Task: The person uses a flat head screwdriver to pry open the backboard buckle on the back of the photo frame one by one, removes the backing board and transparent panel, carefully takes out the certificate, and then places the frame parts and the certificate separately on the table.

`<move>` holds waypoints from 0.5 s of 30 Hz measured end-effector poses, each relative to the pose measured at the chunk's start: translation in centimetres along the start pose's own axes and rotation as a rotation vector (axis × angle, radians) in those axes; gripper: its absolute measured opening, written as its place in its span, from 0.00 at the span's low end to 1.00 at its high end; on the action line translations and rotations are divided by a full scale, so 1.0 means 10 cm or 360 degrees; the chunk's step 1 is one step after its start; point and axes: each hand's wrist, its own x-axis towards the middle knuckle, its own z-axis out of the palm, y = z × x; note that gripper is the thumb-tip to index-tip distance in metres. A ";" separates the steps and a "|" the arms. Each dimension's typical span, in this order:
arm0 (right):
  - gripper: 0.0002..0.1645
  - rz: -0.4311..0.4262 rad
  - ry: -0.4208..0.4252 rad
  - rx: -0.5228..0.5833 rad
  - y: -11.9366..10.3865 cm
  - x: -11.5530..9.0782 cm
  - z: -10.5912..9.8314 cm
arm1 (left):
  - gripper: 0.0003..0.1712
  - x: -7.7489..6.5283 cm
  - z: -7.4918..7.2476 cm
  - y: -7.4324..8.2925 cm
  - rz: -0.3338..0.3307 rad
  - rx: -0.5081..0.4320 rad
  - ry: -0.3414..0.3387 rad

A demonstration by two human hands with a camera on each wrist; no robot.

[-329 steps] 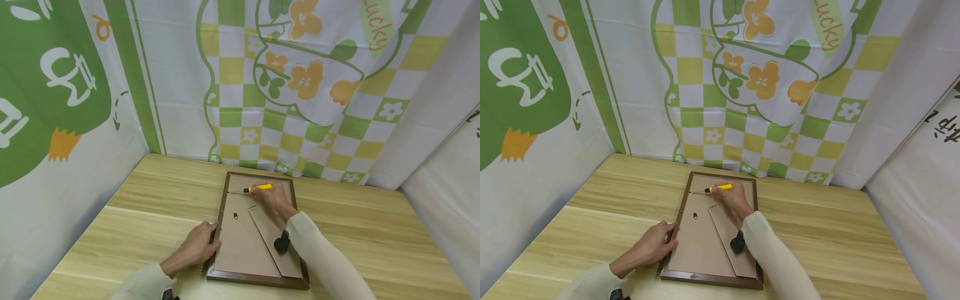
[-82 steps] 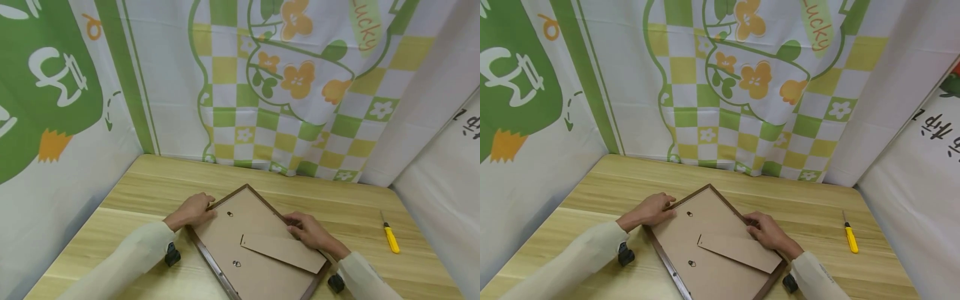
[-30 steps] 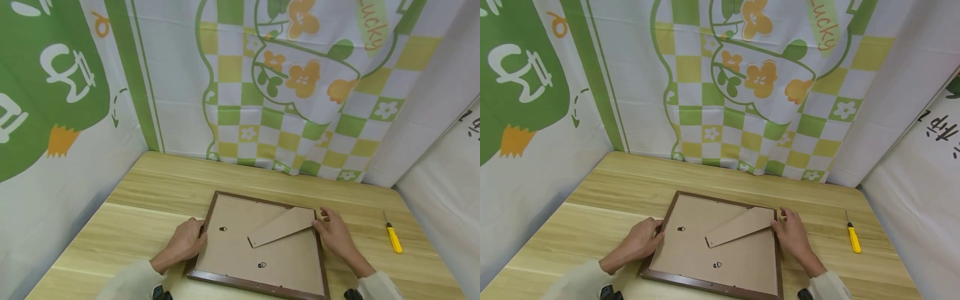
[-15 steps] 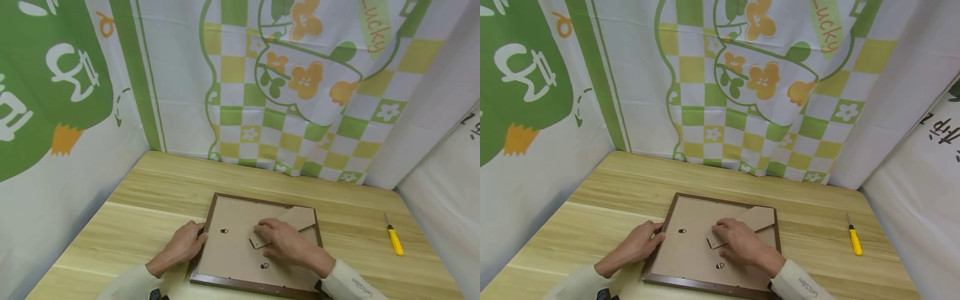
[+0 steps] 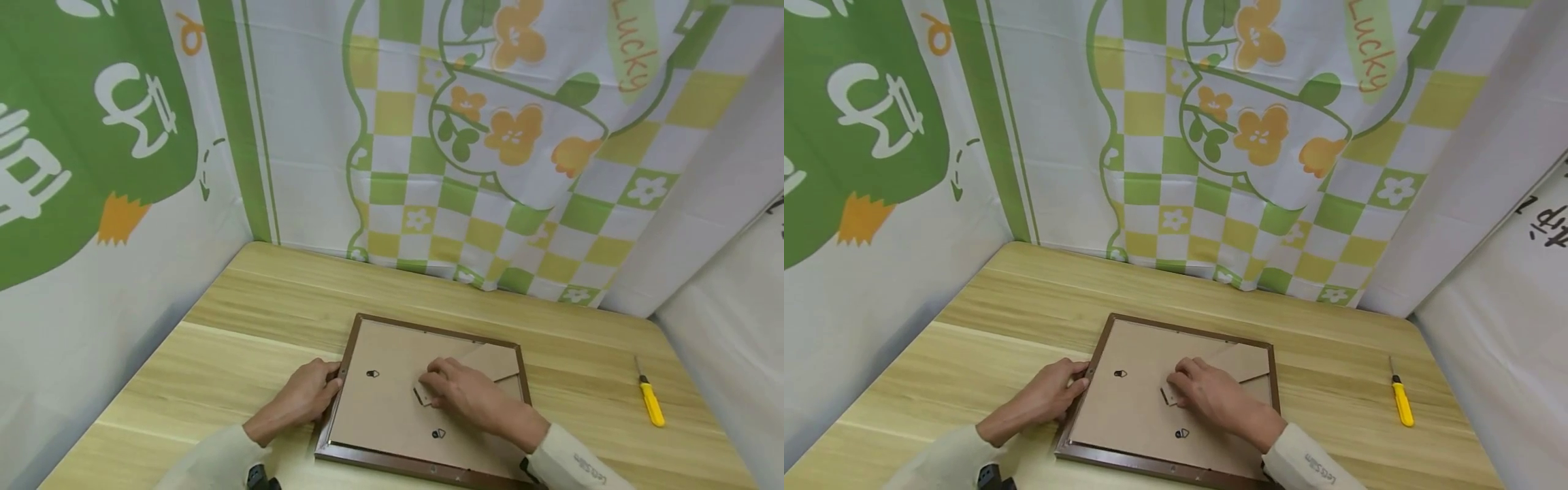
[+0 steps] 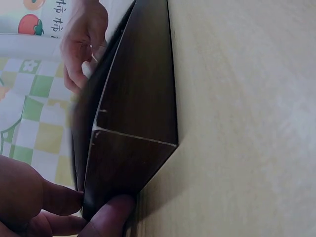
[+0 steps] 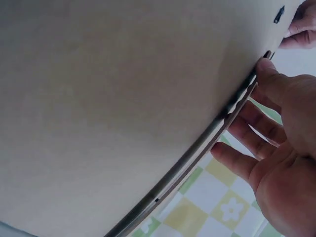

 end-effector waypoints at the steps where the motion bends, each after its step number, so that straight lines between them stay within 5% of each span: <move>1: 0.24 -0.0005 0.0015 0.0010 0.00 -0.01 0.00 | 0.20 0.00 0.00 0.00 0.0010 0.0018 0.0004; 15: 0.24 -0.0029 0.0147 0.0039 0.04 -0.07 0.01 | 0.21 0.03 0.03 0.00 -0.0024 -0.0085 -0.0013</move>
